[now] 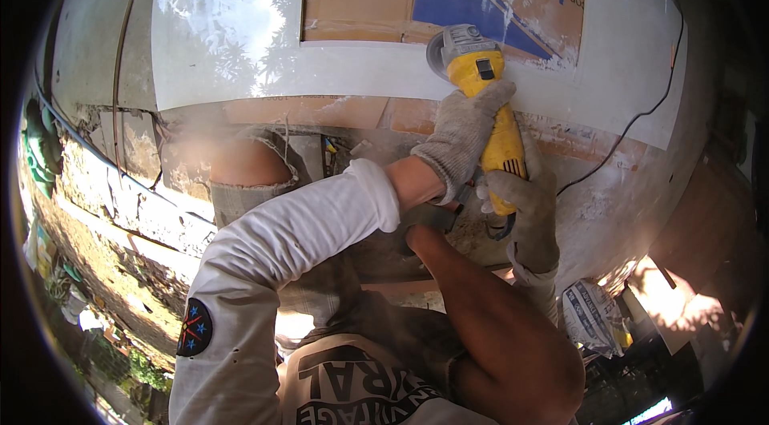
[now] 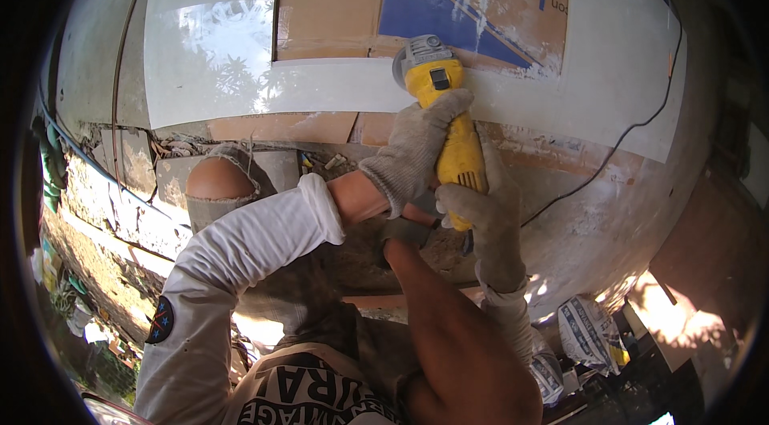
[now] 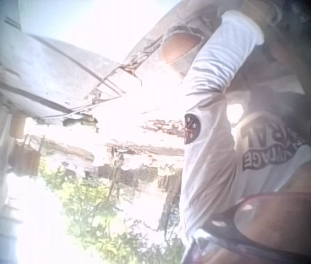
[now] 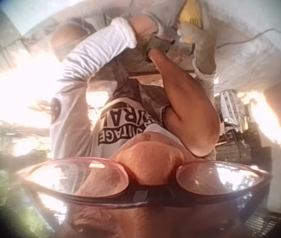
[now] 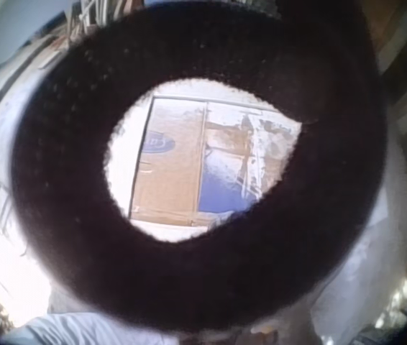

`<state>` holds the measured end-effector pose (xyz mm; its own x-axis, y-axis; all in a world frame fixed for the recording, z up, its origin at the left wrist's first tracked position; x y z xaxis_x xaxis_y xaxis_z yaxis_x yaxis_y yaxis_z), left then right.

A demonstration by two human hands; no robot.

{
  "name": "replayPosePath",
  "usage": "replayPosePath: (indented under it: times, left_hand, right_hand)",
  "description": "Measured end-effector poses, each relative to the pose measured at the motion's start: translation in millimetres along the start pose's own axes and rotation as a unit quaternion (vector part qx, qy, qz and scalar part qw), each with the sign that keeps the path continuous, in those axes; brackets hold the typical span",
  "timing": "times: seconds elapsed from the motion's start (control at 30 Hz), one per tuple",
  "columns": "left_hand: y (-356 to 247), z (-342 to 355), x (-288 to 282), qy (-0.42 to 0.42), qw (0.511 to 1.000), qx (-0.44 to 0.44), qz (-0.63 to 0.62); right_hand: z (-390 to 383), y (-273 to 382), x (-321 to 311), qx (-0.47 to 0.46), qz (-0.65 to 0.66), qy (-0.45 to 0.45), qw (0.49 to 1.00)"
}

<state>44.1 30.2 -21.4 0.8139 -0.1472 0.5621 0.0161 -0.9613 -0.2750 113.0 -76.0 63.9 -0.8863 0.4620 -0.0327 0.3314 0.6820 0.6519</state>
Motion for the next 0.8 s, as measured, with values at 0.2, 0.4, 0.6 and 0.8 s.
replayPosePath:
  times: [0.2,0.4,0.6,0.8]
  left_hand:
    - [3.5,1.0,5.1,0.012,1.000,-0.012,0.013]
    - [7.8,4.4,12.7,0.012,1.000,-0.021,0.007]
    - [14.6,9.5,23.9,0.030,0.999,-0.017,-0.007]
    - [9.9,11.8,25.4,0.051,0.997,-0.011,0.049]
  right_hand:
    - [-2.6,-4.9,-8.8,0.021,0.017,0.007,1.000]
    - [-4.1,-3.2,-14.5,0.008,0.025,-0.009,1.000]
    - [-13.2,1.8,-18.0,-0.002,0.049,-0.020,0.999]
    - [-11.3,1.7,-17.2,-0.017,0.027,-0.044,0.999]
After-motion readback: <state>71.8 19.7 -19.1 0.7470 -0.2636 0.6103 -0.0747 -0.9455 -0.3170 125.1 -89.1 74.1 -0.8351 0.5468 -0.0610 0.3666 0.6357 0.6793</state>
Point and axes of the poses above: each hand's wrist, its own z-axis towards the middle knuckle, its own x-axis out of the palm, y = z × x, the point moved 5 cm from there along z, towards the middle knuckle, and after that the axes turned 9 degrees about y, right-handed, at the moved point
